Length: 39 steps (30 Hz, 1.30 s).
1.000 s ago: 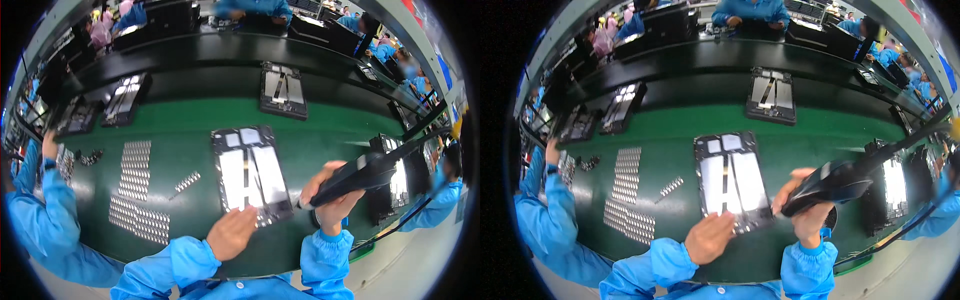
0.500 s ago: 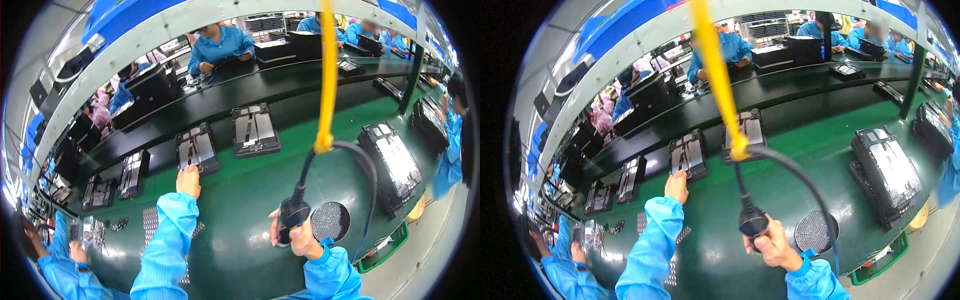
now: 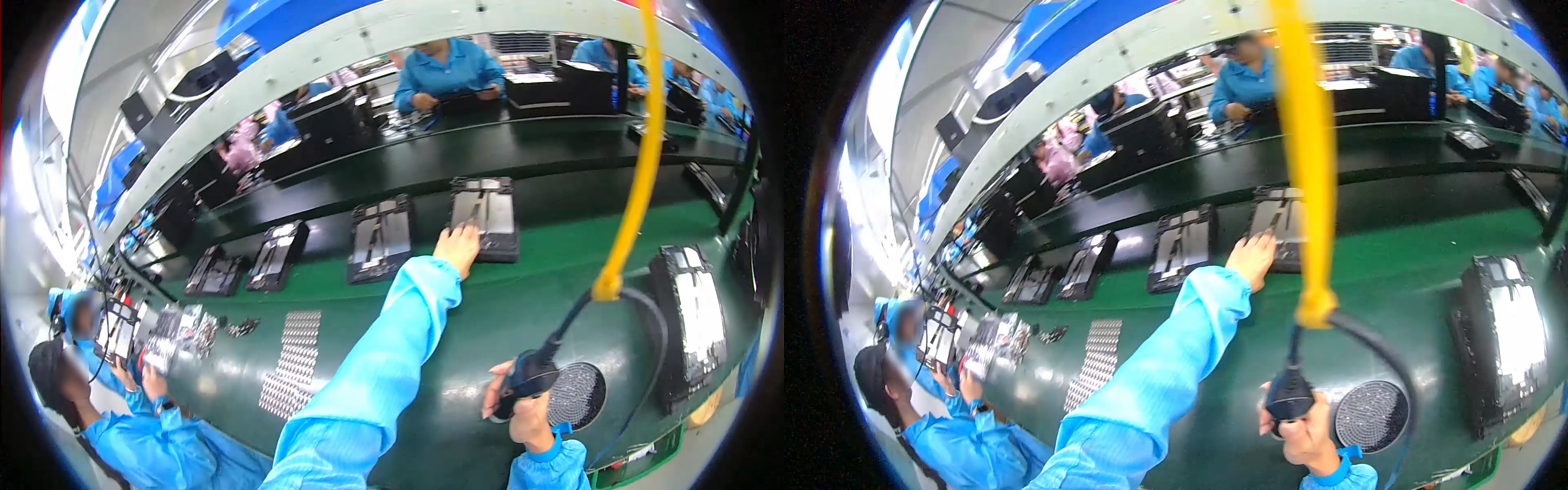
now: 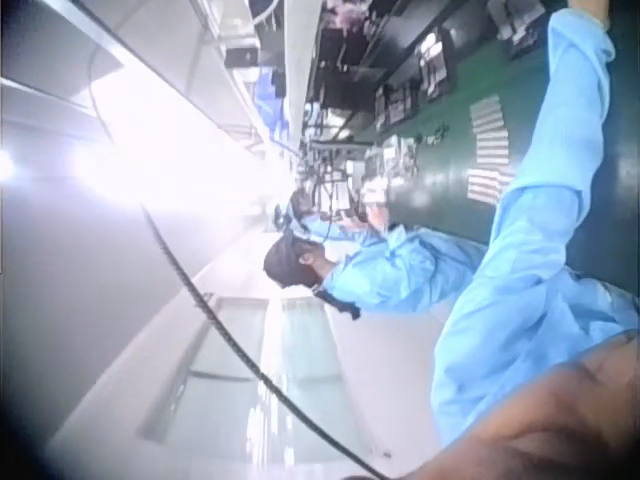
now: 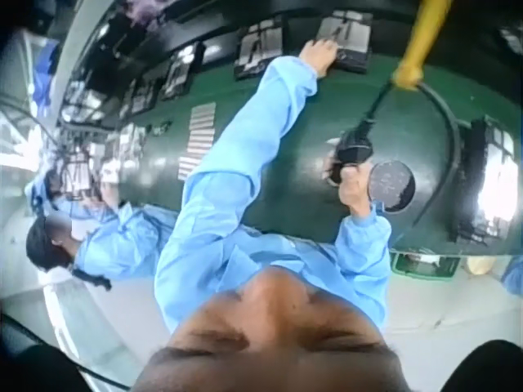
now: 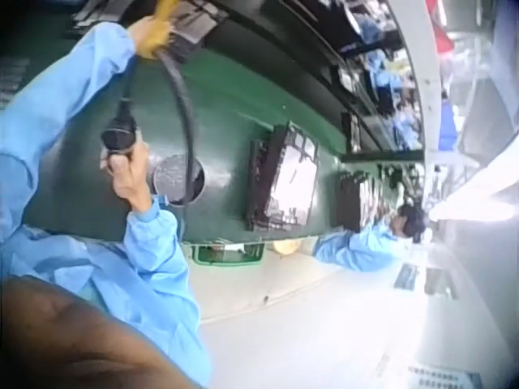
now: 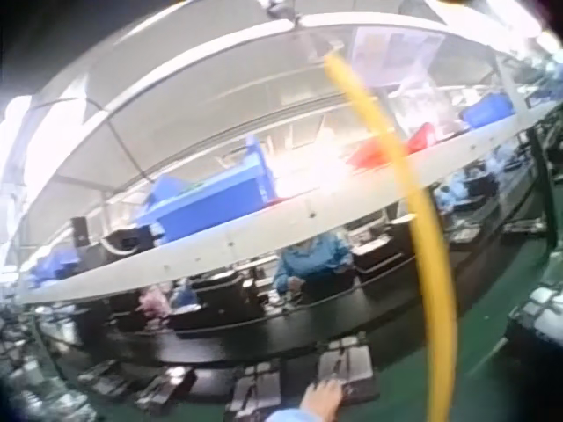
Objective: The recorder is assembling internal components of tablet screens at a factory assembly line using an electric screwdriver.
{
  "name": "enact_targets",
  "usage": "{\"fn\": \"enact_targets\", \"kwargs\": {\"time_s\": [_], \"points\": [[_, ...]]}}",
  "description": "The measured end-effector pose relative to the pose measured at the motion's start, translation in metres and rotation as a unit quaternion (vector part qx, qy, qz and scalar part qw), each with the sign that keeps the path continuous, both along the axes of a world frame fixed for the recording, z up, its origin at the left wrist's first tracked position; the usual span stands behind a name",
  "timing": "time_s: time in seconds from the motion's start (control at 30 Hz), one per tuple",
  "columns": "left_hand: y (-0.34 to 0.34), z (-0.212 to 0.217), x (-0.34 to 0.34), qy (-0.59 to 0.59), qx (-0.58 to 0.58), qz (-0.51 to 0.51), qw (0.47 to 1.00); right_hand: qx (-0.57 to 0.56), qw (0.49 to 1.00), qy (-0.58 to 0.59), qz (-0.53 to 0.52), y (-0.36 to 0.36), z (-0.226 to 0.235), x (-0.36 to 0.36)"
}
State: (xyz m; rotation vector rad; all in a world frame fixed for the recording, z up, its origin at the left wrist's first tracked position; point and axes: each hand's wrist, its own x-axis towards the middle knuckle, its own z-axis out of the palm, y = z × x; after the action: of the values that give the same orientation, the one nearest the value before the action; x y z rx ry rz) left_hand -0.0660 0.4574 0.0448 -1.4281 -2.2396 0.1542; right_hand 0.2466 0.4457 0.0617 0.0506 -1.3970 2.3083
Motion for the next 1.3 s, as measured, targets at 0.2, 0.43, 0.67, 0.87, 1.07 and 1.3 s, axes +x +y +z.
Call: {"fn": "enact_targets", "kwargs": {"time_s": [0.2, 0.43, 0.67, 0.87, 1.07, 1.3], "points": [[-0.045, 0.024, 0.036, -0.054, 0.187, -0.018, 0.981, 0.001, 0.998, -0.045, -0.036, 0.002, 0.008, 0.005], [-0.138, 0.027, 0.153, -0.16, 0.192, -0.217, 0.944, 0.024, 0.982, 0.024, -0.187, 0.026, 0.025, 0.024], [-0.206, 0.011, 0.224, -0.232, 0.117, -0.23, 0.938, 0.073, 0.974, 0.031, -0.214, 0.076, 0.032, 0.024], [-0.219, -0.007, 0.269, -0.31, 0.09, -0.247, 0.914, 0.012, 0.967, 0.084, -0.24, 0.103, 0.016, 0.024], [-0.202, -0.007, 0.279, -0.353, 0.106, -0.221, 0.903, 0.063, 0.958, 0.071, -0.271, 0.101, 0.004, 0.019], [-0.19, 0.006, 0.265, -0.383, 0.154, -0.249, 0.876, 0.089, 0.956, 0.058, -0.275, 0.097, 0.002, 0.014]]}}
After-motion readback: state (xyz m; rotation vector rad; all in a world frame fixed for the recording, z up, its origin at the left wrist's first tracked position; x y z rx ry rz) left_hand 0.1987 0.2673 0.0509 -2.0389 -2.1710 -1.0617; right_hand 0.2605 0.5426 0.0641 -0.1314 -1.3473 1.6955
